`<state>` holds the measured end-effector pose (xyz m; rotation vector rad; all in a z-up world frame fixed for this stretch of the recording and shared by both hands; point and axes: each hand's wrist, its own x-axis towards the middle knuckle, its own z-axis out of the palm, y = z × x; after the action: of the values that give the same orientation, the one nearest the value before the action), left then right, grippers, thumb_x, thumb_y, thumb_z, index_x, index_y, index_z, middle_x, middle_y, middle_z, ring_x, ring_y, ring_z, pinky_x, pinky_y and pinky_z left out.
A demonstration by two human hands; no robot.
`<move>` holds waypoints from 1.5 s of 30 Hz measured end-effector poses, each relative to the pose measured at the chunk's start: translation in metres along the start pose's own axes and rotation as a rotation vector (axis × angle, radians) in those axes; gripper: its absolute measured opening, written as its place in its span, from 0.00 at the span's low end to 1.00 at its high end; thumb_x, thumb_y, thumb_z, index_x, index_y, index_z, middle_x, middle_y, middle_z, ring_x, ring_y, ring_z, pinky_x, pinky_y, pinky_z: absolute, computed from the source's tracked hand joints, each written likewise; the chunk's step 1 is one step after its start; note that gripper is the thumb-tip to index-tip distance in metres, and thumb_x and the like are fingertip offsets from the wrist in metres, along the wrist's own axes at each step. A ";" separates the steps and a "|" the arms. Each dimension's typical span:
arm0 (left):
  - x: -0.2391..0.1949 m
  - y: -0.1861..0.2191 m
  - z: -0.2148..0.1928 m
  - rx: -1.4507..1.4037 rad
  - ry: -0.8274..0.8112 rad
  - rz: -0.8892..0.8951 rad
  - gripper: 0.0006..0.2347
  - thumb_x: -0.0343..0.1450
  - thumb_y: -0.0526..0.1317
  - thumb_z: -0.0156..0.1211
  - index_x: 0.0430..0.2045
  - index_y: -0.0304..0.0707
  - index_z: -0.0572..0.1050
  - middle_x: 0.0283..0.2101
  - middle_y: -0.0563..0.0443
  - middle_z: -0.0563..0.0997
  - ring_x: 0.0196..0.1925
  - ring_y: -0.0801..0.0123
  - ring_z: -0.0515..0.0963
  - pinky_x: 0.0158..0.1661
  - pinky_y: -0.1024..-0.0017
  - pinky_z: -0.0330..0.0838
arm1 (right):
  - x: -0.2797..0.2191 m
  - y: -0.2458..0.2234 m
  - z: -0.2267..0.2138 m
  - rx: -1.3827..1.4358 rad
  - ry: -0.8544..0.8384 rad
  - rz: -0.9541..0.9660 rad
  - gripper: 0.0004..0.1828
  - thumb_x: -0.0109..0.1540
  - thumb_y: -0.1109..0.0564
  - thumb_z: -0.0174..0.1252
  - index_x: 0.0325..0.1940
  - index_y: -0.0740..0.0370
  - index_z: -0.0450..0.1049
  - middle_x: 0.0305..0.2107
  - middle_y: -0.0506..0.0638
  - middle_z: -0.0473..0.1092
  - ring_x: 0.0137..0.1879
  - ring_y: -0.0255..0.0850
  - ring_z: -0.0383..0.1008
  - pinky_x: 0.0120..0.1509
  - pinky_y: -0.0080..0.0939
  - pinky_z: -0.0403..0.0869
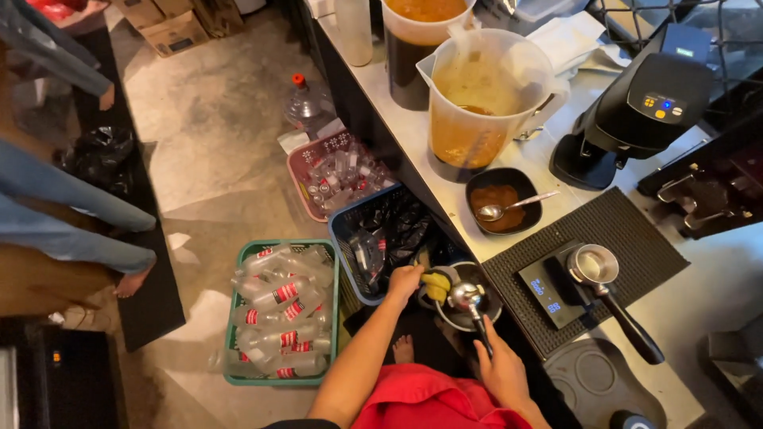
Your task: The person prepares an espresso by grinding coffee beans into a portafilter, tamping the grounds, and locking the portafilter into the espresso machine. They then place a metal pitcher under the spout to collect the espresso and operate the machine to brew the shot.
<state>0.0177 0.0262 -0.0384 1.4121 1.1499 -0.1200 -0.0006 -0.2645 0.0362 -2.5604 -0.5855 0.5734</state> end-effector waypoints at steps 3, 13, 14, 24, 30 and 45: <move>-0.021 0.030 -0.010 -0.216 -0.048 -0.011 0.06 0.69 0.41 0.53 0.27 0.41 0.76 0.30 0.52 0.78 0.31 0.68 0.77 0.34 0.70 0.74 | 0.003 -0.005 0.007 0.086 0.089 -0.007 0.38 0.65 0.44 0.54 0.80 0.40 0.54 0.63 0.49 0.72 0.63 0.53 0.76 0.60 0.52 0.75; -0.078 0.048 -0.012 -0.130 -0.058 0.044 0.27 0.72 0.64 0.48 0.30 0.39 0.83 0.38 0.52 0.84 0.43 0.68 0.78 0.48 0.68 0.67 | 0.008 -0.001 0.014 0.089 0.058 -0.028 0.36 0.67 0.44 0.51 0.80 0.42 0.53 0.59 0.56 0.74 0.59 0.59 0.76 0.58 0.57 0.75; -0.090 0.052 -0.015 -0.119 -0.073 0.042 0.27 0.72 0.64 0.48 0.30 0.39 0.83 0.38 0.52 0.84 0.43 0.68 0.78 0.48 0.68 0.67 | 0.003 -0.001 0.013 0.092 0.064 -0.010 0.36 0.67 0.44 0.51 0.80 0.42 0.53 0.59 0.56 0.74 0.59 0.59 0.76 0.58 0.57 0.75; -0.120 0.061 -0.029 0.173 0.000 0.251 0.26 0.75 0.59 0.48 0.20 0.32 0.76 0.25 0.46 0.79 0.34 0.64 0.78 0.40 0.61 0.67 | 0.007 0.006 0.005 0.108 0.048 -0.075 0.36 0.68 0.44 0.49 0.81 0.44 0.50 0.57 0.56 0.73 0.53 0.61 0.78 0.48 0.60 0.76; -0.145 0.079 -0.045 0.250 -0.014 0.400 0.20 0.73 0.54 0.56 0.34 0.34 0.83 0.38 0.52 0.83 0.40 0.65 0.81 0.44 0.66 0.71 | -0.004 -0.016 -0.046 0.343 -0.026 0.077 0.39 0.65 0.45 0.57 0.80 0.39 0.53 0.46 0.56 0.81 0.64 0.56 0.74 0.61 0.47 0.71; -0.215 0.055 0.047 0.122 -0.220 0.299 0.28 0.75 0.59 0.33 0.51 0.36 0.74 0.56 0.38 0.76 0.61 0.53 0.72 0.63 0.61 0.59 | -0.015 -0.067 -0.113 0.855 -0.385 0.250 0.19 0.54 0.66 0.45 0.49 0.60 0.67 0.16 0.54 0.66 0.14 0.42 0.66 0.19 0.39 0.63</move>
<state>-0.0268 -0.1152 0.1328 1.6195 0.7525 -0.1306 0.0209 -0.2552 0.1663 -1.7182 -0.0780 1.1287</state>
